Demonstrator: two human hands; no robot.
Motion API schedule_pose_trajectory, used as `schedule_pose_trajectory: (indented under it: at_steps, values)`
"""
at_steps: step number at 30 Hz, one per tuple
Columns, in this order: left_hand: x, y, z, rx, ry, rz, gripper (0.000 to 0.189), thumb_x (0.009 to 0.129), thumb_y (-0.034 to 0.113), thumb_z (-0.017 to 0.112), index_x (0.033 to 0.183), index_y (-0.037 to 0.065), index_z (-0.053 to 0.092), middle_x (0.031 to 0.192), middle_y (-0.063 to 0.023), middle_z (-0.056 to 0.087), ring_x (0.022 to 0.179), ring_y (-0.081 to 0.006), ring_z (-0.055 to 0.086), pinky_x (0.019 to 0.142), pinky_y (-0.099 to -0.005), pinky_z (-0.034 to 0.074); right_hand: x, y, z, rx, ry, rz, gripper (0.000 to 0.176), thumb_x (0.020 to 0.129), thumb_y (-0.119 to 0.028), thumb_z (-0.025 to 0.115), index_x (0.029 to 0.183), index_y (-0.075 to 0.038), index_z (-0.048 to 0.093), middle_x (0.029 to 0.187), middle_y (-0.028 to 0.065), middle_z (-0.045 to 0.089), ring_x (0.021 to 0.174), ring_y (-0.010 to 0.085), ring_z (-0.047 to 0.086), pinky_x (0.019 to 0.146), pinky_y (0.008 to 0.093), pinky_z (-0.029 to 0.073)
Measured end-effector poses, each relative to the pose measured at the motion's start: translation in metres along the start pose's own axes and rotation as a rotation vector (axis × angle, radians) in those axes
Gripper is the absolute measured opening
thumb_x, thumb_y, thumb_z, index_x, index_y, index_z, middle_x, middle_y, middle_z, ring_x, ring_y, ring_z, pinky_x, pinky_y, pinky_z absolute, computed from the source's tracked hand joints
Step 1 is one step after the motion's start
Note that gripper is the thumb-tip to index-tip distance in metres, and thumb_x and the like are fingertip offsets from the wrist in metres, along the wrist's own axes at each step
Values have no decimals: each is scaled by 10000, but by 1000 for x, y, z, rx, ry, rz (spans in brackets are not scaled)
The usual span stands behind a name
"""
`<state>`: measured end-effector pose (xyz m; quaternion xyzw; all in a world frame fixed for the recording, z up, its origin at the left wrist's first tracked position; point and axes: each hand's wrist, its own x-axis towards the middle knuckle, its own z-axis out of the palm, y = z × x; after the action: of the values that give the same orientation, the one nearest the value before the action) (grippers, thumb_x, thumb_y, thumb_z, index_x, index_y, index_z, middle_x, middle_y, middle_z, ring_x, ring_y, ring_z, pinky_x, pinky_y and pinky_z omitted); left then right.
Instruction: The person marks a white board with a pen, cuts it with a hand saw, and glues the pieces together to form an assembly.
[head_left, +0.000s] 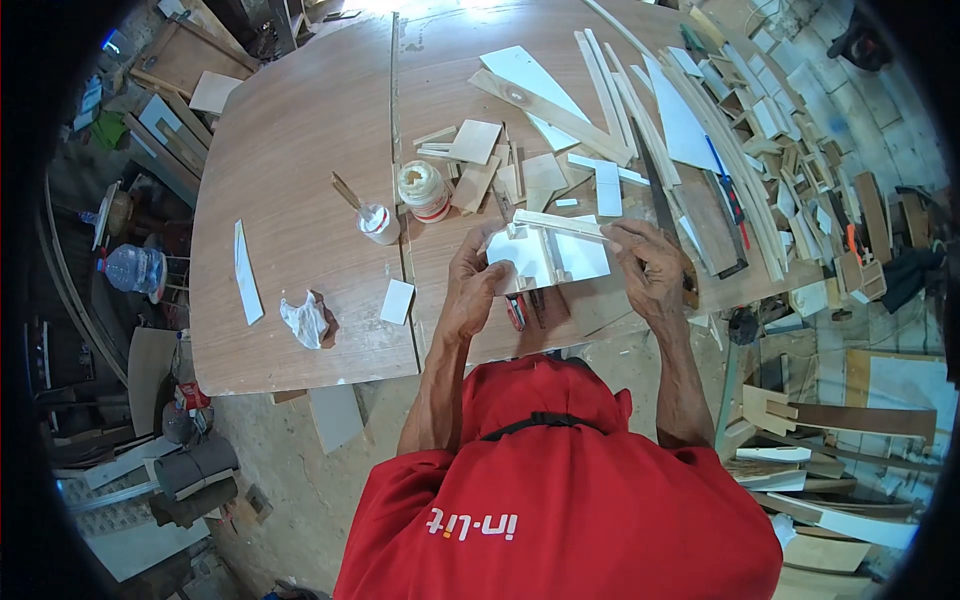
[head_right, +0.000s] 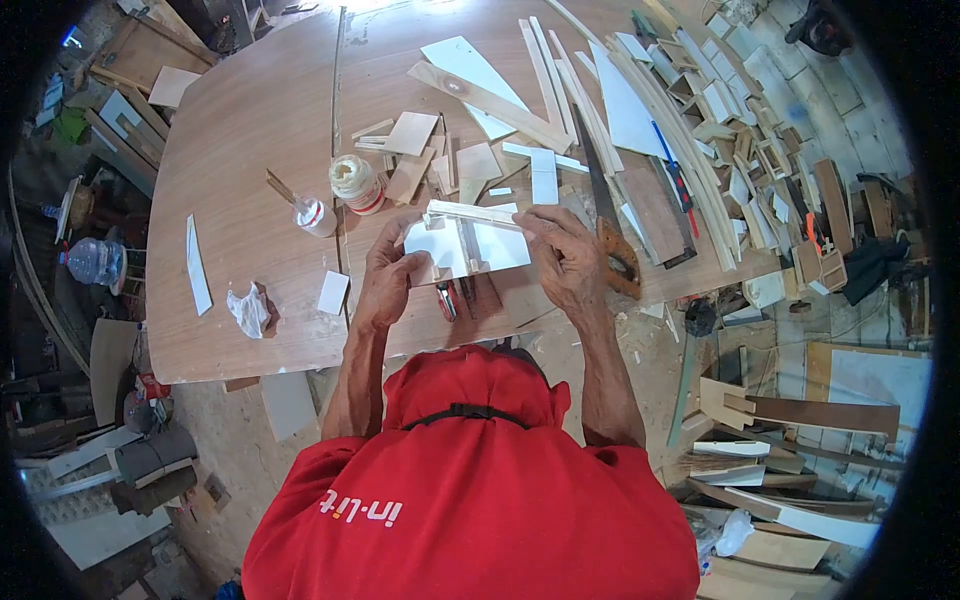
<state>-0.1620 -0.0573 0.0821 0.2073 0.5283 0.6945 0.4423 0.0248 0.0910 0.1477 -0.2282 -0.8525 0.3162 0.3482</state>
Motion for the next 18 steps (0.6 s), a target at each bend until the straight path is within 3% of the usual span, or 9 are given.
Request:
schedule_pose_trajectory:
  at_steps: [9,11,18]
  values:
    - [2,-3,-2,-5,-7,2,522,822,-111,469,1310,70,499,1175,-108,616,1026,-167,623,861,-266,536,-1,-3,-7,-20,-39,-80,230,841,34,608,1034,-32,714,1002,107,669,875,209,633,719,312,507]
    - [1,0,2,-29,6,1,510,784,-101,474,1264,59,538,1085,-49,629,917,-101,592,798,-237,478,0,-5,-3,27,-32,7,236,841,33,606,1038,-39,714,993,105,668,879,214,632,733,316,512]
    - [5,-5,-3,-55,36,6,490,801,-101,491,1264,53,540,1066,-84,640,878,-116,616,730,-228,510,-12,0,-7,42,-61,21,213,861,11,609,1032,-51,720,986,95,667,842,184,625,689,291,496]
